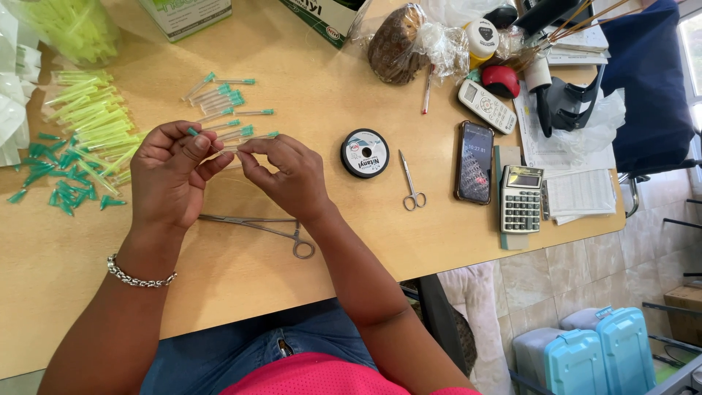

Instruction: The person sits at a cluttered table and assembles small medical components. They thread a thin filament through a green plastic cap, use a hemostat to pull the filament through, and then insert the cap into a small transparent tube. The process is repeated for multiple units.

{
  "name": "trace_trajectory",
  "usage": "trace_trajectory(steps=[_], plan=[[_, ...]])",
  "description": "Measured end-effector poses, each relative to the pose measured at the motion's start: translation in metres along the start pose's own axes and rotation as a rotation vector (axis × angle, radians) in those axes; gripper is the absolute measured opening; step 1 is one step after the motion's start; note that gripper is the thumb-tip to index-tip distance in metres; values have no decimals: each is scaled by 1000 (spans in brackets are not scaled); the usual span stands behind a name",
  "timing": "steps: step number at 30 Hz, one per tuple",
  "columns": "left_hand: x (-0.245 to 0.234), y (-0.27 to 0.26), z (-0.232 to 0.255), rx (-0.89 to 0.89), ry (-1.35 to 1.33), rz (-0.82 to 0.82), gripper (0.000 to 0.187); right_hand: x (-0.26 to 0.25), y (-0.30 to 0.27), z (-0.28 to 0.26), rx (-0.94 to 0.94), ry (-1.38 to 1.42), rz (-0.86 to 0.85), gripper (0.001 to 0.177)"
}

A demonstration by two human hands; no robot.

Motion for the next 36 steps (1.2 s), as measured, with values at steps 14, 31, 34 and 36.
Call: trace_trajectory(steps=[14, 31, 34, 36], plan=[[1, -4, -14, -45, -43, 72, 15, 13, -18, 16, 182, 62, 37, 16], [8, -10, 2, -49, -67, 129, 17, 21, -23, 20, 63, -250, -3, 17], [8, -10, 0, -57, -59, 116, 19, 22, -23, 21, 89, -248, -14, 17], [9, -10, 1, -55, -53, 105, 25, 22, -23, 22, 121, -242, -30, 16]])
Point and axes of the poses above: each hand's wrist, its own y-axis towards the middle knuckle, its own x-axis out of the palm, z = x × y, the point moved 6 cm from there along y, towards the middle knuckle, and after that the axes turned 11 degrees about y, right-handed, at the moved point
